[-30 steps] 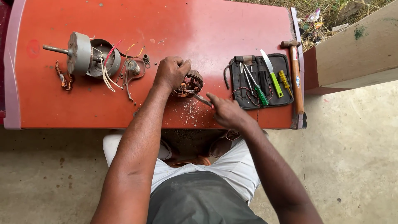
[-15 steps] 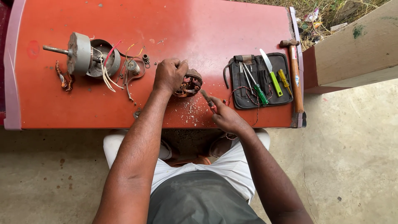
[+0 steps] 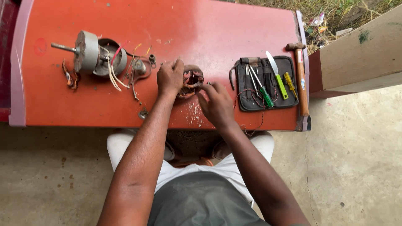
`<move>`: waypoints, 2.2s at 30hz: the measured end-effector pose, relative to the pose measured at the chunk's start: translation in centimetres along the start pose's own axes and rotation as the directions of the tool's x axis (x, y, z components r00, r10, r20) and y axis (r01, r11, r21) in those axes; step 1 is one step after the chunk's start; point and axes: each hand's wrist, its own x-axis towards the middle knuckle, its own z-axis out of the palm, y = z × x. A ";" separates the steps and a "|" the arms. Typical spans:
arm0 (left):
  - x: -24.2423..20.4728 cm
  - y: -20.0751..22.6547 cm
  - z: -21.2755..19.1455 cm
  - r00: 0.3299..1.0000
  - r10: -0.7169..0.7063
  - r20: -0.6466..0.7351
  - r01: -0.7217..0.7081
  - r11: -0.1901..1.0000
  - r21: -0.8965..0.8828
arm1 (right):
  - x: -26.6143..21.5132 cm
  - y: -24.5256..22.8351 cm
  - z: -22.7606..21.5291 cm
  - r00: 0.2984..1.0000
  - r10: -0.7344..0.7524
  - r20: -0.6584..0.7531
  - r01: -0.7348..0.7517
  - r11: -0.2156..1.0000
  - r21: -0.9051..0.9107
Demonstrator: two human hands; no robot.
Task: Repairing an electric motor by manipulating the copper windings of the stator.
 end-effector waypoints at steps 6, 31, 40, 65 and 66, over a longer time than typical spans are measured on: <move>-2.0 2.3 -2.0 0.911 -0.305 0.279 0.387 0.867 -0.313 | 1.0 -0.4 2.4 0.996 -0.082 0.044 0.063 0.943 0.328; -5.1 -1.4 -4.8 0.945 -0.320 0.073 0.303 0.936 0.179 | -2.8 4.6 5.6 0.911 0.132 0.390 -0.411 0.349 0.842; -9.2 2.9 -9.8 0.738 0.662 0.129 -0.670 0.742 0.027 | -0.7 4.1 7.3 0.930 0.072 0.361 -0.362 0.359 0.860; -7.9 -0.4 -9.9 0.973 0.144 0.180 -0.015 0.819 -0.574 | 0.7 2.9 7.4 0.875 0.152 0.460 -0.474 0.465 0.747; -8.1 -0.2 -10.1 0.967 0.223 0.120 -0.159 0.904 -0.397 | 0.6 2.9 7.4 0.871 0.156 0.467 -0.480 0.479 0.735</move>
